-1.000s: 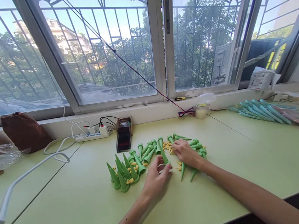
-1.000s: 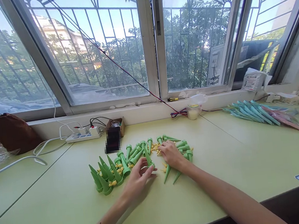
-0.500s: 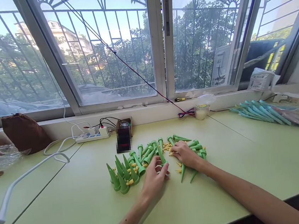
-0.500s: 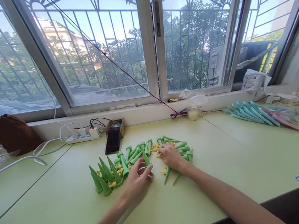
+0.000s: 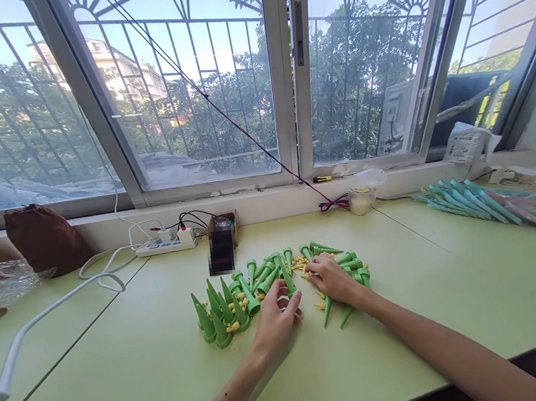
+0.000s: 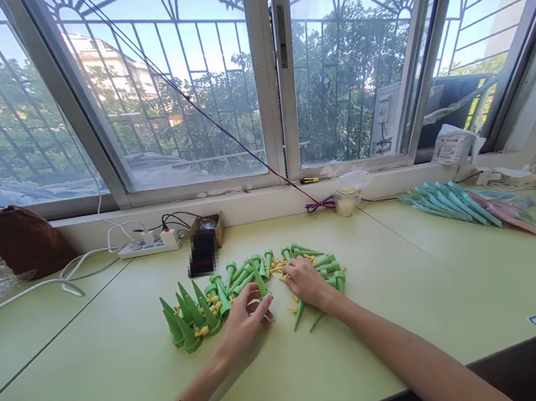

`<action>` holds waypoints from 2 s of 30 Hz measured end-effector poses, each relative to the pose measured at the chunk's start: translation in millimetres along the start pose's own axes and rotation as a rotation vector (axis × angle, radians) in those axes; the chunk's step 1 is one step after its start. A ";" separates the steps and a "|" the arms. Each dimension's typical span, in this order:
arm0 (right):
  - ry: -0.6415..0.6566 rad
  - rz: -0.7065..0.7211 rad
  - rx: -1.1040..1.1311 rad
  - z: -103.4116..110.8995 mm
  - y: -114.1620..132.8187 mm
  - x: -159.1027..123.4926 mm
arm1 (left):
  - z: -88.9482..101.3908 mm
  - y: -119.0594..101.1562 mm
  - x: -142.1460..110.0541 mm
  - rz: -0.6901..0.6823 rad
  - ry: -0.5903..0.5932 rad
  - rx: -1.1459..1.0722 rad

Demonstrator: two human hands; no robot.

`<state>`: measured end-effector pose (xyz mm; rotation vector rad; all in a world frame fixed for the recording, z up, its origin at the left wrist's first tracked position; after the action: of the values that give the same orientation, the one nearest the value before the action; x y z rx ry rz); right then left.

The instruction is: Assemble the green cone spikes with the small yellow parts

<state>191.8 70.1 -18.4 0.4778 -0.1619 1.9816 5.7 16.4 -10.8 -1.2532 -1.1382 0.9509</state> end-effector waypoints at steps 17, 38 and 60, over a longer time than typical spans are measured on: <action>0.001 0.056 0.052 3.9 3.9 1.3 | 6.8 2.5 2.9 -0.059 -0.064 0.177; -0.355 0.412 0.278 14.8 23.8 -7.8 | 12.9 2.5 8.1 -0.127 -0.181 0.289; -0.375 0.405 0.346 14.2 26.9 -8.6 | 13.5 1.3 7.7 -0.134 -0.167 0.273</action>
<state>174.8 46.3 -6.3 1.1146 -0.1587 2.3077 -5.8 26.9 -11.7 -0.8803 -1.1616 1.0838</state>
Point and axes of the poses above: each hand's wrist, its own x-axis towards the middle knuckle, its own z-axis out of the back of the hand, y = z × x, the point moved 1 cm from there along x, towards the middle knuckle, and after that the axes turned 12 degrees about -x, right-handed, at the moved point
